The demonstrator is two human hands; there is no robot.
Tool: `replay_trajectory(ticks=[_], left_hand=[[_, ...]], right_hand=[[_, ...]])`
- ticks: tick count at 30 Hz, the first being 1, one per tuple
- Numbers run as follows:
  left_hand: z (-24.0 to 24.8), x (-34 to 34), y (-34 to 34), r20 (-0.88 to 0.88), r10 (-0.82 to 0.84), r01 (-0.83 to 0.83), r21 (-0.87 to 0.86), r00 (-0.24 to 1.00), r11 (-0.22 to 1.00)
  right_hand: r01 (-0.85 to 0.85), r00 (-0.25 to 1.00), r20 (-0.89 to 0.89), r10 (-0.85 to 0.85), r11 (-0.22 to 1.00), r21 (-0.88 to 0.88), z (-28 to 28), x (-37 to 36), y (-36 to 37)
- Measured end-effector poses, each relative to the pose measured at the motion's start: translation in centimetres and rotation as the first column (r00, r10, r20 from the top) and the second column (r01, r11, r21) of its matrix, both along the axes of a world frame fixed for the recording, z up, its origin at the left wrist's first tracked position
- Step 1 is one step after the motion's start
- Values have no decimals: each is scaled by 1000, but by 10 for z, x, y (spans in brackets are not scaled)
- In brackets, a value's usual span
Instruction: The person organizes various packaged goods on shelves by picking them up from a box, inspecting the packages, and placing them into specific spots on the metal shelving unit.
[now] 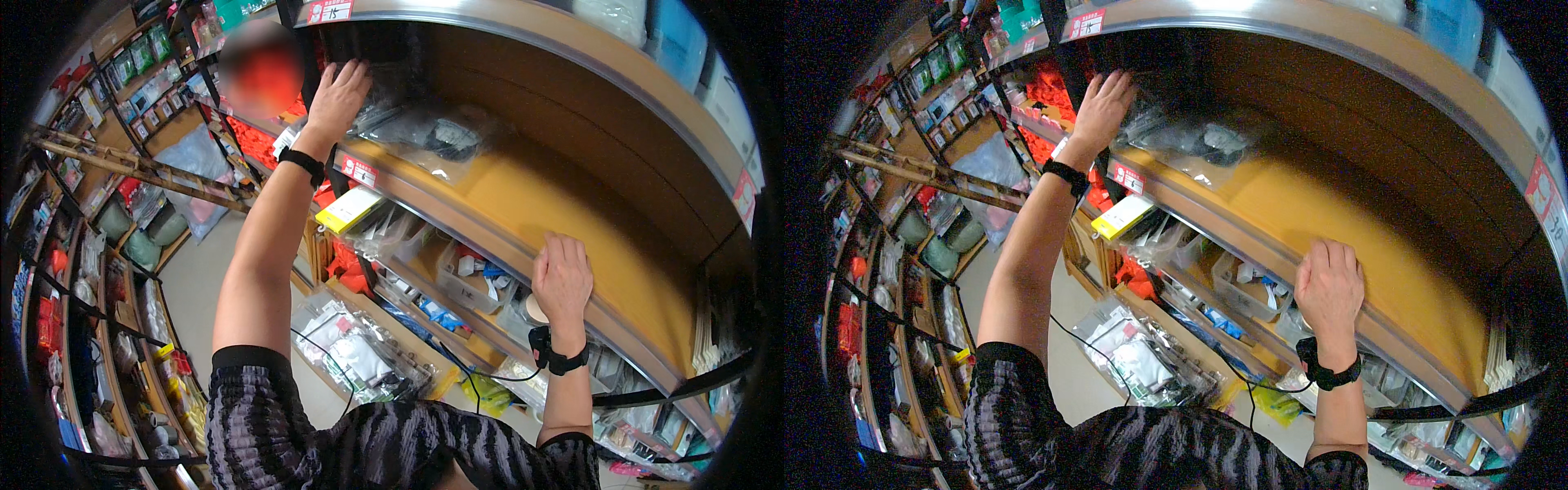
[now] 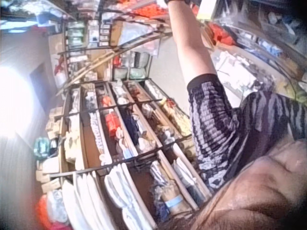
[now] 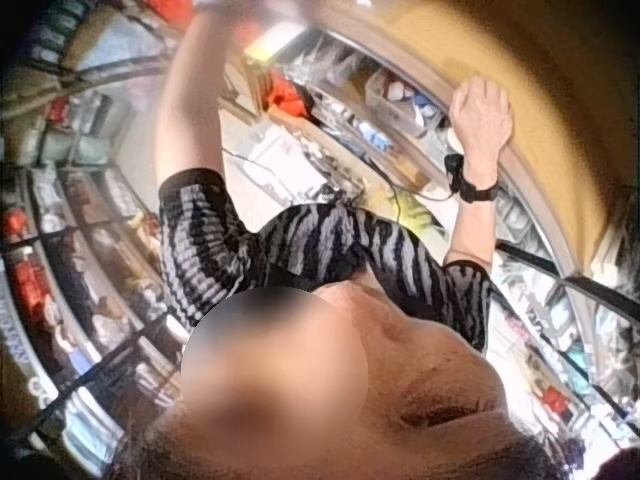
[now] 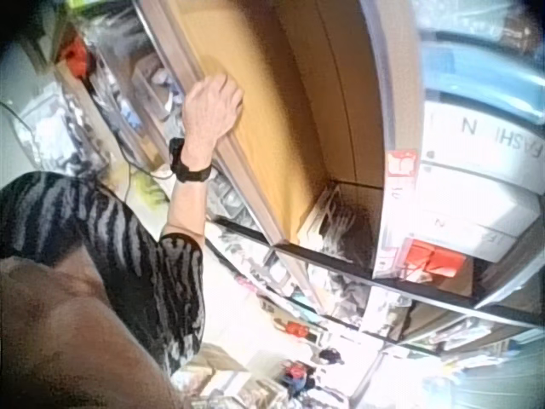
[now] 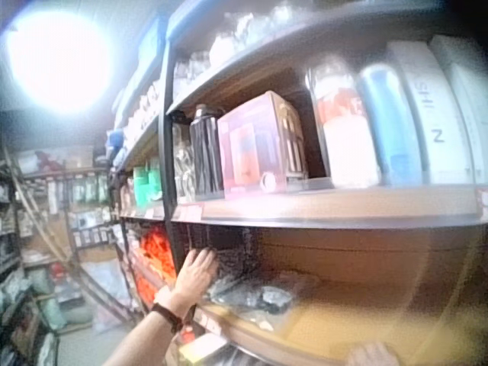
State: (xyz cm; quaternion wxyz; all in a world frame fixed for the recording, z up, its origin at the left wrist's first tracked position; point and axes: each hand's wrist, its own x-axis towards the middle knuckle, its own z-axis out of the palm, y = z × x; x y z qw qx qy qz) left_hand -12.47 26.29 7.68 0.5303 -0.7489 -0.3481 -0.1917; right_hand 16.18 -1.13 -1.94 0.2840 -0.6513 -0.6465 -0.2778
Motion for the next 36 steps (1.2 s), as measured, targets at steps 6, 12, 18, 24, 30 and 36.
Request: replay_trajectory(ticks=[6,12,18,24,30,36], left_hand=[[6,13,0,19,161,-162,58,987,985],[-7,-10,-85,512,-458,561,-57,727,826],[-151,-71,-172,908,109,782,-406,405,472],[-344,-146,-257,517,841,730,-635,159,252],[-454,-147,-320,83,996,864,-501,-14,54],[-478,-118,-314,-80,990,953,-290,-116,88]], right_hand=[[15,997,76,-16,1000,9,-5,7,13],[42,998,54,-42,999,-2,9,7,15],[40,998,54,-37,997,-68,-5,27,19],[37,999,12,-37,999,-2,-4,27,14],[-618,675,-529,514,786,-25,-41,-75,-11],[-788,607,-777,167,253,-561,-257,-149,22]])
